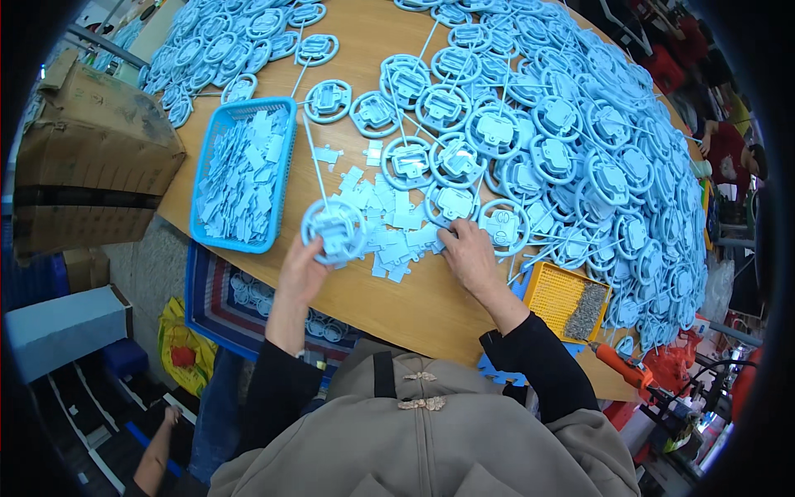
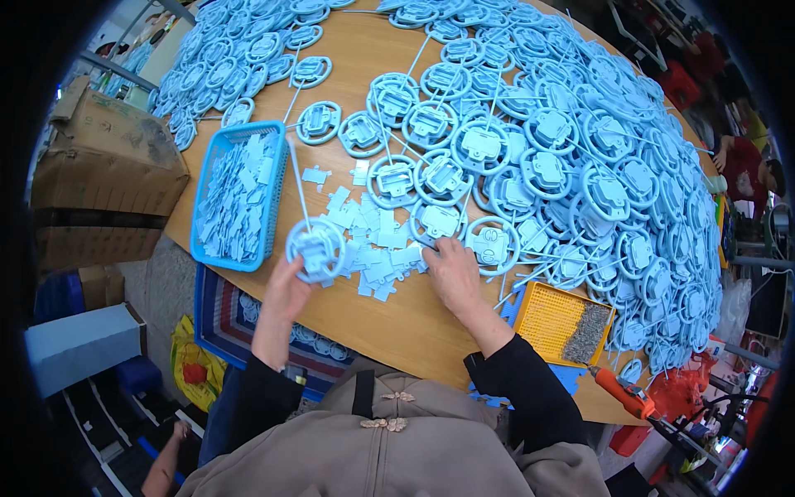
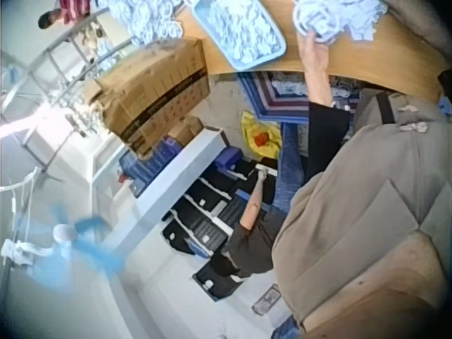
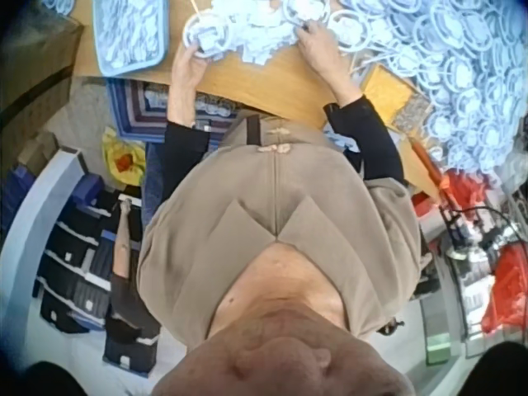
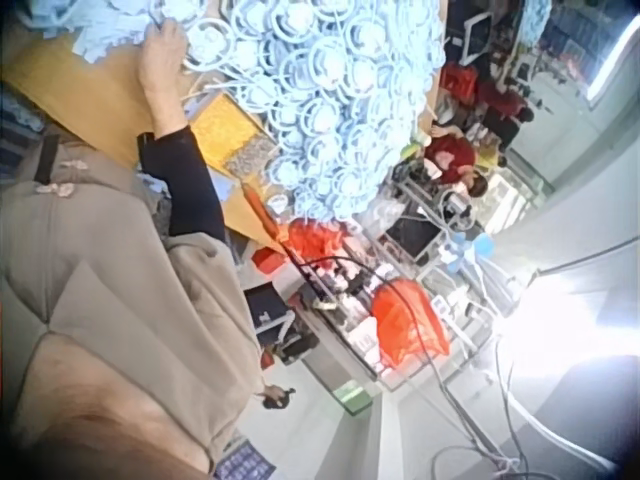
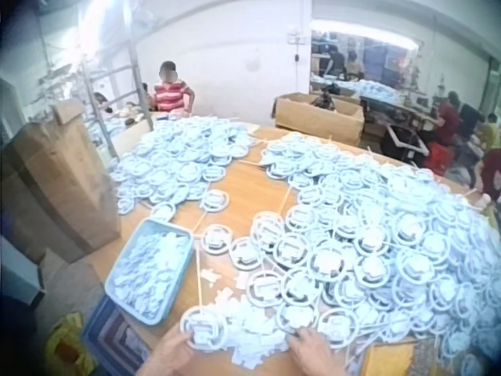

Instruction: Assembling blue plastic toy parts using an electric screwdriver in a factory.

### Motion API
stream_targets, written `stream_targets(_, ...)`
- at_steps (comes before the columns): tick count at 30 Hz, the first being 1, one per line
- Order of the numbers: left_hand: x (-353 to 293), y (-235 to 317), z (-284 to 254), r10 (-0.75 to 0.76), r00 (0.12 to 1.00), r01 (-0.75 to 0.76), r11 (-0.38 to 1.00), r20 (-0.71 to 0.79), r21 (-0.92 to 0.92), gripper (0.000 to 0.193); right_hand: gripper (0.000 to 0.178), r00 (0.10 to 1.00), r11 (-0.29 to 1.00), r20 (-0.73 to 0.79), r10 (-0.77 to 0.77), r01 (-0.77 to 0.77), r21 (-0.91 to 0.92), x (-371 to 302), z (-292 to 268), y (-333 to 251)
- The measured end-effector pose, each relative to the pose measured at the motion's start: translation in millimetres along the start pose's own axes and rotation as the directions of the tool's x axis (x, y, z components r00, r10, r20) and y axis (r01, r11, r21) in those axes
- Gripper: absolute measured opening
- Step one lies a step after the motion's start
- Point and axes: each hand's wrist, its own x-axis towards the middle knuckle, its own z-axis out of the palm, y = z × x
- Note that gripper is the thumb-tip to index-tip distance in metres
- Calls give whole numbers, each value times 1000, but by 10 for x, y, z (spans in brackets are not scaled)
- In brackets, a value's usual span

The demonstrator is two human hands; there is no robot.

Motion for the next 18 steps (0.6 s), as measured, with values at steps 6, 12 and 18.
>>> stream_targets(6, -340, -350, -212, -176, 980, 174, 984, -97, -28, 46, 12, 994, 993, -53, -93, 97, 71, -100, 141, 75)
stream_targets(12, -205, -300, 78, -110, 993, 113, 988, -32, 103, 48, 9, 947, 756, 15, 321, -265, 599, -289, -53, -65)
stream_targets(18, 4, -626, 347, -53, 994, 26, 966, 98, 258, 47, 15, 810, -76, 543, 224, -541, 838, -233, -157, -338)
